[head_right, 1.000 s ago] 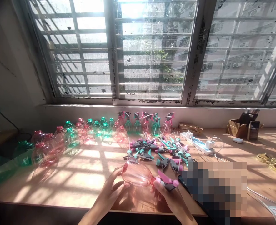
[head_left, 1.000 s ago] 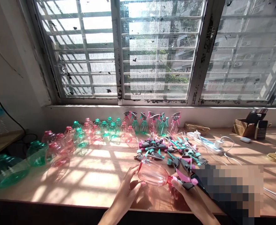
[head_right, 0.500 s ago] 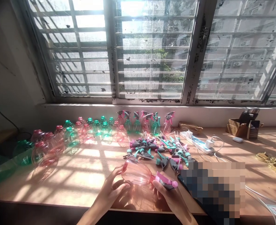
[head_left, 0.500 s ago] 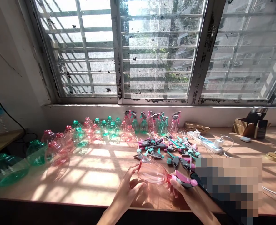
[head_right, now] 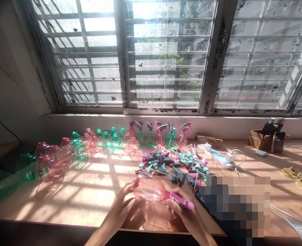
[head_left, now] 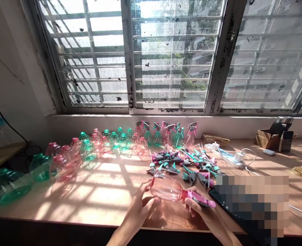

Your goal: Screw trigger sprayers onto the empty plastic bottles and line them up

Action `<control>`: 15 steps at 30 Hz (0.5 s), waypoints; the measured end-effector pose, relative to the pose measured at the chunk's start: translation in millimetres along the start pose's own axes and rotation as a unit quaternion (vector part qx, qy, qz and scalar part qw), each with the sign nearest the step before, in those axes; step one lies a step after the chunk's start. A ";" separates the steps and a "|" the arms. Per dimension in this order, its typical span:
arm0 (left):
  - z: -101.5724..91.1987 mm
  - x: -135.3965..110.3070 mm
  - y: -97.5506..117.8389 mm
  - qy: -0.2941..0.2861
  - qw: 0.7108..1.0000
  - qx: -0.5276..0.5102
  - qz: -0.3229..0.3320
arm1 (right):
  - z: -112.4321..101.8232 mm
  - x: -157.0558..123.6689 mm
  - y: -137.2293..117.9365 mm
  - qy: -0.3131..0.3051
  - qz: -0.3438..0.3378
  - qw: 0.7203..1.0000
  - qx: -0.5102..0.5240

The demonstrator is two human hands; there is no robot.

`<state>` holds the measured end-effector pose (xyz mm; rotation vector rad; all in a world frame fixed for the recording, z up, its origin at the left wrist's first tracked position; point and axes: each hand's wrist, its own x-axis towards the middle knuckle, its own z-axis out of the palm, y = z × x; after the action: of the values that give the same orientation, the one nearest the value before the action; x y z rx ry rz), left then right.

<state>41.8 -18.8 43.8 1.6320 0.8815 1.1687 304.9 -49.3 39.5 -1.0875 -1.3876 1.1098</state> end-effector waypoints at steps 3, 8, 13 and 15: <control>1.7 -1.3 0.2 0.000 1.000 -0.014 -0.010 | -0.7 0.7 3.1 -0.005 0.000 1.000 0.010; -0.9 -2.4 2.7 -0.009 1.000 -0.016 0.000 | 0.8 -0.6 -0.2 -0.001 0.016 1.000 -0.005; -1.2 0.0 1.1 -0.017 1.000 -0.016 0.013 | 3.7 -2.3 -8.3 0.023 0.019 0.999 -0.026; 0.2 0.0 0.3 -0.010 1.000 -0.018 0.007 | 4.4 -1.6 -7.6 0.026 0.018 0.999 -0.017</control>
<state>42.0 -18.9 44.0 1.6210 0.8327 1.1689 300.2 -52.5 46.4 -1.1626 -1.3548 1.0800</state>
